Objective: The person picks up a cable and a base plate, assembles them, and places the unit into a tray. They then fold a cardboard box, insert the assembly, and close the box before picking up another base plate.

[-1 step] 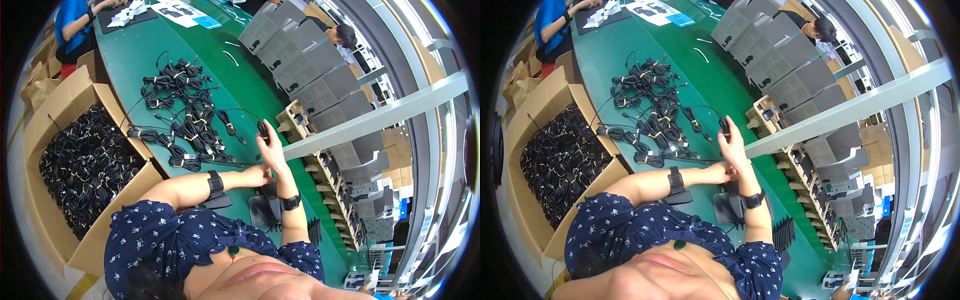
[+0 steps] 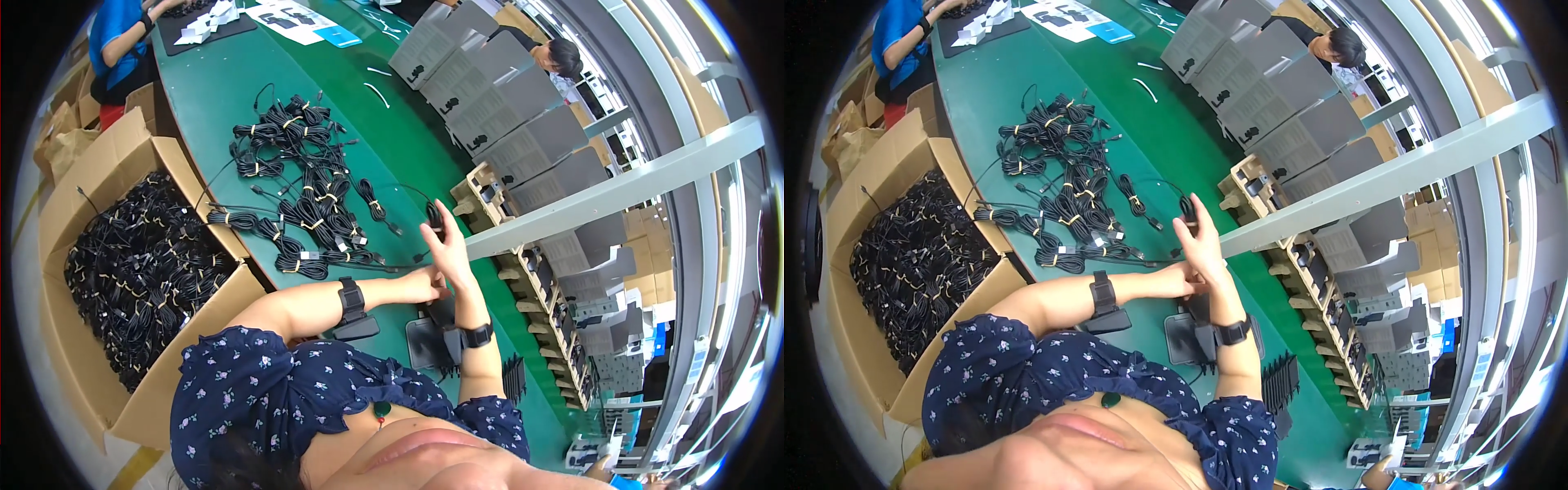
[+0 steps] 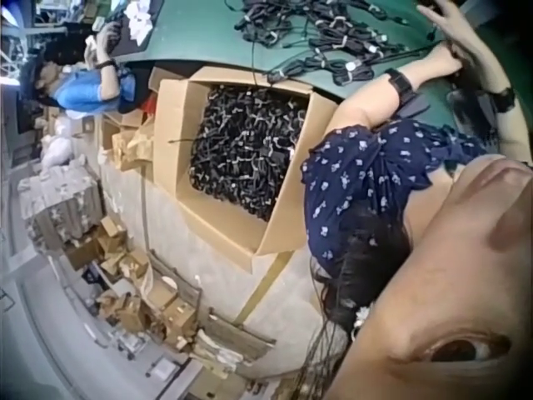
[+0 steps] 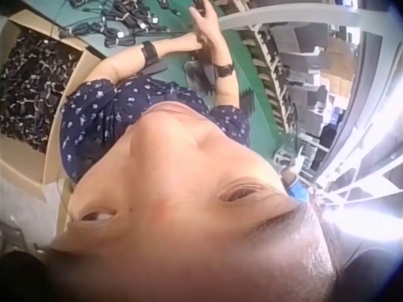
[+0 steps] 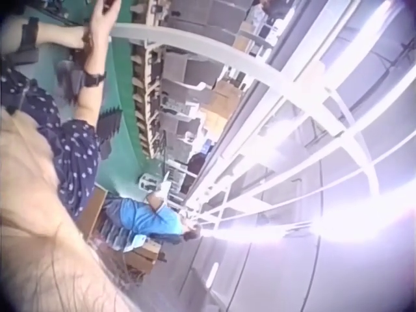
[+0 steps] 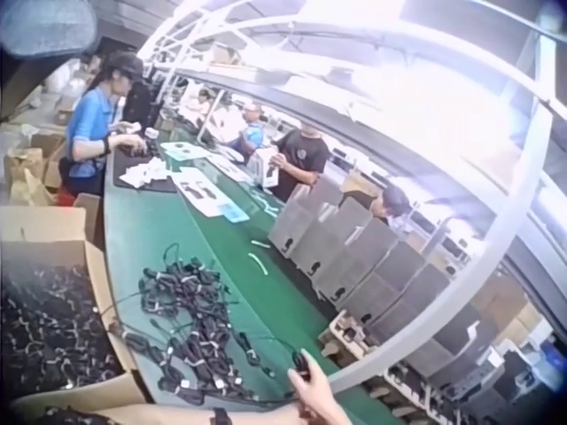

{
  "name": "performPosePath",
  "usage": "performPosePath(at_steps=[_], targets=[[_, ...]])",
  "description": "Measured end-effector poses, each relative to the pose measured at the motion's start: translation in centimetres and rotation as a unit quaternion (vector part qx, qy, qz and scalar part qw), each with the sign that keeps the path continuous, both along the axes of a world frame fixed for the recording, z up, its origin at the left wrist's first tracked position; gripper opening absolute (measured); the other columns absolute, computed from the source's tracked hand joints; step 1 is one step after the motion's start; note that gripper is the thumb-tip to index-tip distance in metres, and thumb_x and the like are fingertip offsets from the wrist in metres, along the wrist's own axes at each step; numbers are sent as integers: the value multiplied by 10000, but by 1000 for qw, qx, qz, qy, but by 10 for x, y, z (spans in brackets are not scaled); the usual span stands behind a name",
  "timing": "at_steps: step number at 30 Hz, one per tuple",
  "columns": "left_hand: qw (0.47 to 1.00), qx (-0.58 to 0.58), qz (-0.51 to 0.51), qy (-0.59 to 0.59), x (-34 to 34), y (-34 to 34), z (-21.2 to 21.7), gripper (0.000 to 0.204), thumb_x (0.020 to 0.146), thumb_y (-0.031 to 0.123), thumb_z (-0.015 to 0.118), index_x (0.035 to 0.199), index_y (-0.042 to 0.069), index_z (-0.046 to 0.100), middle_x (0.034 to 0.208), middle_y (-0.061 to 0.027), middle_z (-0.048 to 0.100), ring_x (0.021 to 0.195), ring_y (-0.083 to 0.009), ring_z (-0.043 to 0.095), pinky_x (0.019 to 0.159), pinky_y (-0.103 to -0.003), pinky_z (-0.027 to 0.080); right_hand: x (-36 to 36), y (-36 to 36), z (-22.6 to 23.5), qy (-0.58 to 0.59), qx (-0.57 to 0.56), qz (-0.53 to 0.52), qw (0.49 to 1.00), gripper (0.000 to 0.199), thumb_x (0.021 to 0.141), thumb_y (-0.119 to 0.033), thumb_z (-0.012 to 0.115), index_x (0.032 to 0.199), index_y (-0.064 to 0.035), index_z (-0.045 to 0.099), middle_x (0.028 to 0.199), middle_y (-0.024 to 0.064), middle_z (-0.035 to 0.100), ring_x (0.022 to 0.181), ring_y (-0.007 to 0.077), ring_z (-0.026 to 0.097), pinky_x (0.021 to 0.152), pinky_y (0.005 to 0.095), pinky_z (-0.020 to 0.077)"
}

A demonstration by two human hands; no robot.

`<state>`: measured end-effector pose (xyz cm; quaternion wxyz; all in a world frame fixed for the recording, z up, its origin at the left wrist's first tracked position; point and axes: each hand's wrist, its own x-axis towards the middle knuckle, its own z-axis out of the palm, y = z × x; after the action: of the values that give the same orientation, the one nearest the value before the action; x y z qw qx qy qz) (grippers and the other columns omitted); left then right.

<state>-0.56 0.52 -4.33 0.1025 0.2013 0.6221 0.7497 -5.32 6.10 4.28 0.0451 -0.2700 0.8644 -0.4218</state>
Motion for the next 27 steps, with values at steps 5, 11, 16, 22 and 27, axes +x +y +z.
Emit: performPosePath(at_steps=[5,11,16,22,27], targets=[[982,146,-89,-82,3,-7,20,511,809,232,622,1196,45,347,722,-11,543,531,-78,508,439,-188,367,18,45,6,-98,-166,-71,979,336,904,-85,488,1234,-32,454,862,44,540,729,89,519,673,239,491],[839,-129,213,484,17,-8,26,245,809,146,606,1036,90,533,814,-40,568,659,-160,557,560,-292,458,32,88,19,73,-141,-161,974,306,867,-65,557,1157,-18,469,896,38,577,767,86,528,673,215,439],[812,-37,416,407,27,-16,55,442,684,15,678,1079,30,481,1049,-144,505,950,-300,524,793,-365,445,55,102,35,175,27,-201,964,312,781,-84,650,1079,-65,559,868,48,601,778,134,544,709,262,434],[947,-174,192,188,7,-20,33,435,867,220,552,1213,1,406,1064,-169,550,1056,-298,524,889,-376,433,81,91,43,48,-70,-108,990,329,771,-26,642,1093,-24,576,960,45,591,861,122,551,769,241,435],[929,280,-176,-165,18,-4,39,425,961,380,293,1196,42,396,981,-110,563,816,-200,617,718,-316,515,80,82,15,-60,-264,-145,952,296,842,-33,583,1131,-1,528,981,50,606,860,115,569,780,219,438]])
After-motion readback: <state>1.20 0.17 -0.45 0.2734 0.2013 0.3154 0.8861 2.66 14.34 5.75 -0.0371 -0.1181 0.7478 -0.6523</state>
